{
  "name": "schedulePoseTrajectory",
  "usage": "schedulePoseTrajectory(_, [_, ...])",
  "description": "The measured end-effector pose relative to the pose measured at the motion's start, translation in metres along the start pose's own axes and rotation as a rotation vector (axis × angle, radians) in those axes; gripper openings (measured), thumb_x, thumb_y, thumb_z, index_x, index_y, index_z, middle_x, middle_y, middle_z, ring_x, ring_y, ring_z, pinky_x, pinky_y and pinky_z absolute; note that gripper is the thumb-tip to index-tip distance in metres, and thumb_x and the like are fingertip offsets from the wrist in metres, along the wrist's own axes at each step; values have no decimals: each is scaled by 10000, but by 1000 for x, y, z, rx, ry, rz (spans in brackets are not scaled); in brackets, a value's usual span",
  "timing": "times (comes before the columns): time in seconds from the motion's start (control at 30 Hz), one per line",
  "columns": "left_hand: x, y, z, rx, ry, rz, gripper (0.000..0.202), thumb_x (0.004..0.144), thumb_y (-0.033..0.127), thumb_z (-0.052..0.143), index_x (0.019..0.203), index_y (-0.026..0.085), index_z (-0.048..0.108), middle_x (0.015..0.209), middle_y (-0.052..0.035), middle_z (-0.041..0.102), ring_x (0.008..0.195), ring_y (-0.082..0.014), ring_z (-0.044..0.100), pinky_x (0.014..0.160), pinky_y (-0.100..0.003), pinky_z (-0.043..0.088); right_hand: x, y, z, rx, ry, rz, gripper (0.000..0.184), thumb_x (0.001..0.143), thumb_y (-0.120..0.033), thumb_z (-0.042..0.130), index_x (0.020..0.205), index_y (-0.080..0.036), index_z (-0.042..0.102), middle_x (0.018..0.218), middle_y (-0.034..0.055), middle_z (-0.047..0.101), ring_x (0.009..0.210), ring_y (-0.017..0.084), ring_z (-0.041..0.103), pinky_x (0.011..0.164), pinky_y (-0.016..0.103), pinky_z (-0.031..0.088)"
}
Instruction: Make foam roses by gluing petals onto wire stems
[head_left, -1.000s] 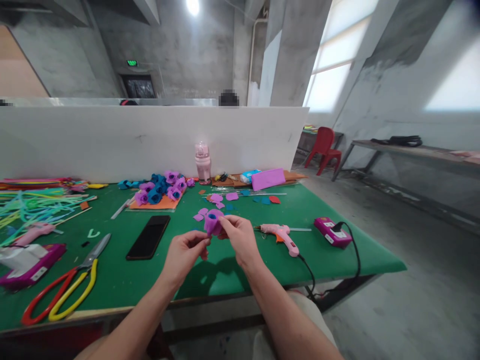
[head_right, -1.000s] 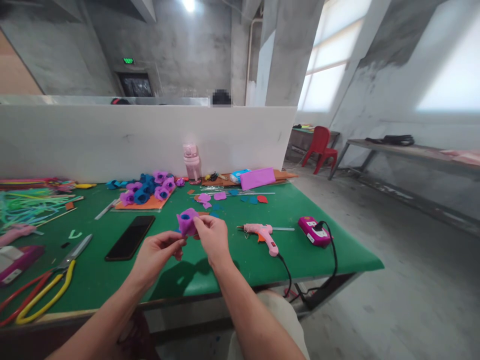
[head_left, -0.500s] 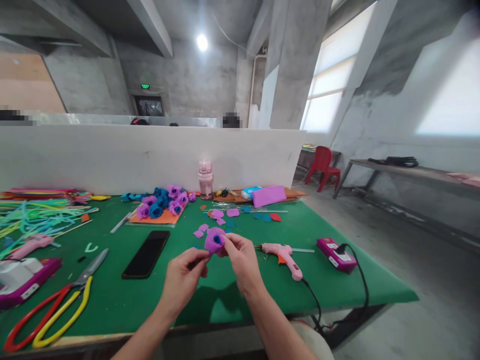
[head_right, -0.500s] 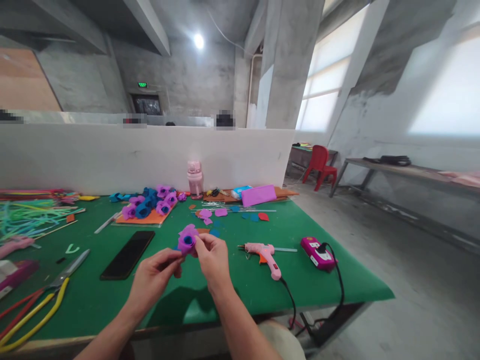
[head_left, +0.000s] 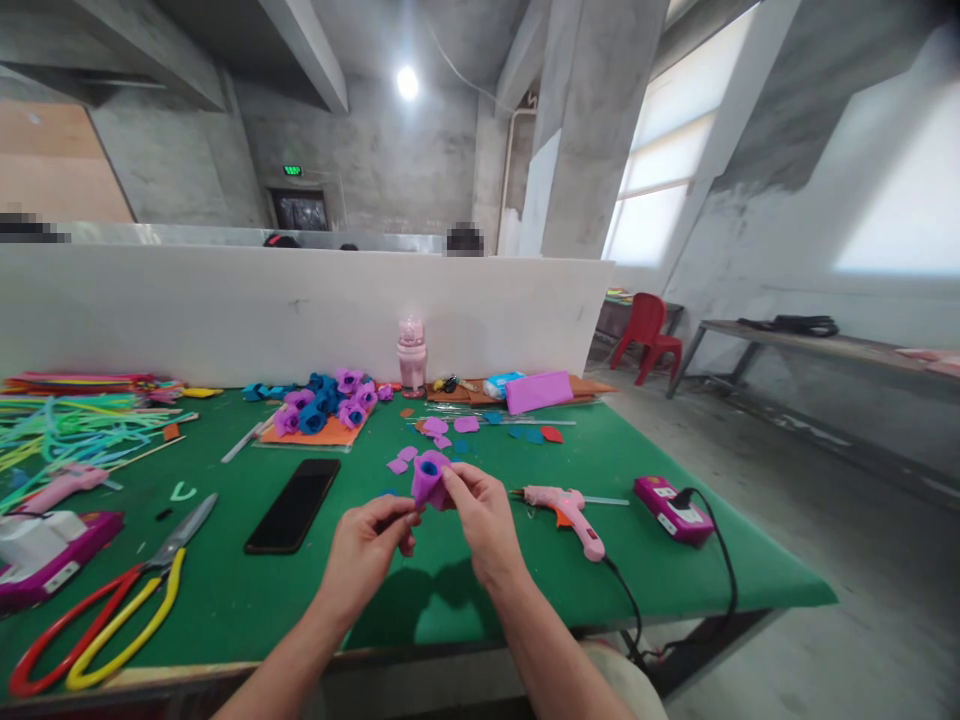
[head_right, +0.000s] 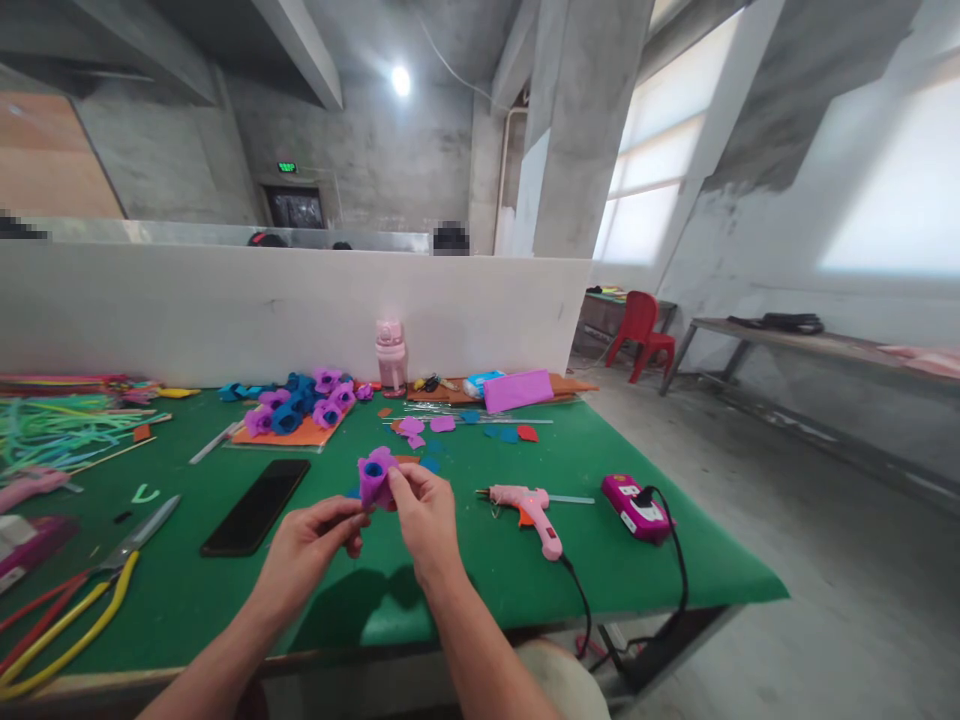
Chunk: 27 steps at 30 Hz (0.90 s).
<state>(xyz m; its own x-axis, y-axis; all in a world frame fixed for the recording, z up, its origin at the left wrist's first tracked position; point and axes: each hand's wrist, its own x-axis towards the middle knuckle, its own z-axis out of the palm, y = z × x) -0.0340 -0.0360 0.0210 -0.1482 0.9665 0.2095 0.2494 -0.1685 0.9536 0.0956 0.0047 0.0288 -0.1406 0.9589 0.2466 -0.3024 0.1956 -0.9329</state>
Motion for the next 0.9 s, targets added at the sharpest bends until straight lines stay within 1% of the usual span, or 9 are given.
schedulePoseTrajectory(0.17, [0,2,0,23,10,-2,129,671,281,624,683,168,684,482,11,590,456,-132,536,512,-239,419,0,2,0,12,-2,15,242,733,-377,585,625,-162,620,558,-16,523,535,104,437,543,227,364])
schedulePoseTrajectory(0.3, [1,1,-1,20,16,-24,132,669,281,633,687,160,683,487,11,592,460,-125,533,520,-237,419,0,5,0,116,-25,87,183,715,-346,605,704,-168,646,603,-16,561,556,100,460,563,217,380])
schedulePoseTrajectory(0.4, [1,0,1,-56,7,-88,155,657,291,647,699,145,676,482,9,583,452,-124,523,499,-241,426,1,8,-1,224,-52,138,148,698,-310,610,722,-171,658,641,-12,595,590,100,495,613,214,403])
schedulePoseTrajectory(0.5, [1,0,2,-170,-8,-162,192,627,301,673,712,128,670,514,3,585,454,-119,512,463,-242,435,2,10,-1,268,-92,169,138,684,-279,604,746,-175,669,688,-3,627,631,108,526,660,220,419])
schedulePoseTrajectory(0.67, [2,0,3,-288,-19,-221,230,601,309,705,721,117,669,603,-10,607,473,-95,503,446,-223,439,0,15,2,262,-150,174,189,653,-238,612,823,-177,666,790,15,661,722,140,574,725,254,444])
schedulePoseTrajectory(0.77, [3,-4,1,-311,-26,-213,243,613,323,704,730,113,670,623,-16,607,488,-93,505,453,-220,445,-2,19,6,250,-145,162,274,636,-206,644,909,-180,644,842,22,676,780,149,594,768,261,444])
schedulePoseTrajectory(0.9, [4,-10,0,-310,-26,-201,264,628,343,699,750,110,676,603,-15,596,496,-96,504,462,-219,443,-5,23,11,215,-129,164,334,626,-213,672,953,-175,613,850,37,683,794,164,611,752,273,459])
